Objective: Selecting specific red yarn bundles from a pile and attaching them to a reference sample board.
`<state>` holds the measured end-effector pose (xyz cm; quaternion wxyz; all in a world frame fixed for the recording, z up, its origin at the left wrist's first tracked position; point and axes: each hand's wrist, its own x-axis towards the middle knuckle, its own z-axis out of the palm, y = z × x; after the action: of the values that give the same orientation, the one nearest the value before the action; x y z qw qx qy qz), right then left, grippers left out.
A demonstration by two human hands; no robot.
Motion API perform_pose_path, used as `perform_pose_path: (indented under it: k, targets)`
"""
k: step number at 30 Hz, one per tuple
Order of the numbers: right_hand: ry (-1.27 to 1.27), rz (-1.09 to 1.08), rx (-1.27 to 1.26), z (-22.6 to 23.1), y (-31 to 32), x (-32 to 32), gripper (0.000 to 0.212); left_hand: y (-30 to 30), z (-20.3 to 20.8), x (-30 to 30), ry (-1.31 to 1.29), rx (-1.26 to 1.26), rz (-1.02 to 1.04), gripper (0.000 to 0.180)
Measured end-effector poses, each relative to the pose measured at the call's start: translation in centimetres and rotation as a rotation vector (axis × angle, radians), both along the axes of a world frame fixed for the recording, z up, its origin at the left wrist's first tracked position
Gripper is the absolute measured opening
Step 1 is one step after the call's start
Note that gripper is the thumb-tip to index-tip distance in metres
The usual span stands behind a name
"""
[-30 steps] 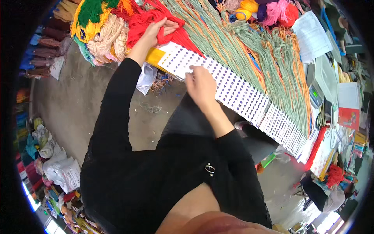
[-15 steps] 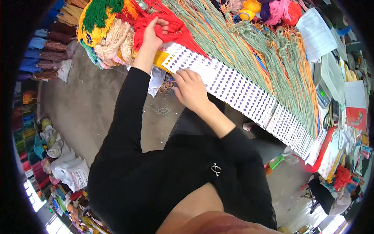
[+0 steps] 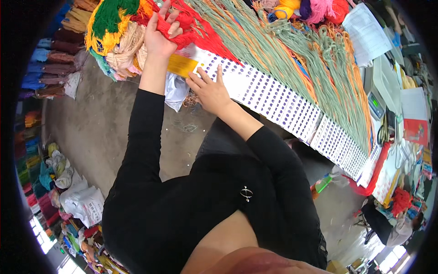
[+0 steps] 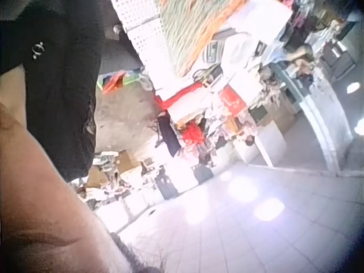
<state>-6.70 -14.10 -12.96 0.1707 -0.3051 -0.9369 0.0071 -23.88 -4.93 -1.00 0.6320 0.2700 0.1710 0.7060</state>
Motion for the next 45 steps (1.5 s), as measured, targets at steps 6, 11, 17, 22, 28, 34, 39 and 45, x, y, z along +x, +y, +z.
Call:
perform_pose_path:
  k: [6, 11, 17, 22, 28, 34, 39, 45]
  targets:
    - [0.366, -0.028, -0.304, 3.1, 0.5, 2.4, 0.051, 0.2, -2.2, 3.8, 0.557, 0.046, -0.084, 0.044]
    - [1.131, -0.383, -0.679, 6.4, 1.3, 8.0, 0.015, -2.9, -1.3, 10.1, 0.65, -0.036, -0.287, 0.044]
    - [1.258, -0.372, -0.856, 8.5, 2.1, 9.3, 0.013, -4.5, -2.1, 14.0, 0.53, -0.136, -0.543, 0.043]
    - [1.43, -0.321, -0.937, 8.5, 1.4, 10.5, 0.013, -4.2, -2.3, 14.5, 0.393, -0.165, -0.594, 0.046]
    - [1.632, -0.266, -1.14, 9.4, 0.8, 11.3, 0.017, -4.0, -2.2, 14.4, 0.215, -0.174, -0.65, 0.047]
    - [1.642, -0.289, -1.126, 9.3, 0.4, 12.1, 0.017, -4.4, -0.1, 14.4, 0.35, -0.23, -0.411, 0.043]
    - [1.658, -0.305, -1.175, 9.4, 0.2, 12.6, 0.017, -4.7, 0.2, 14.5, 0.471, -0.211, -0.437, 0.042]
    - [1.625, -0.291, -1.125, 8.7, 0.1, 12.6, 0.017, -4.9, 1.0, 14.5, 0.559, -0.22, -0.363, 0.039]
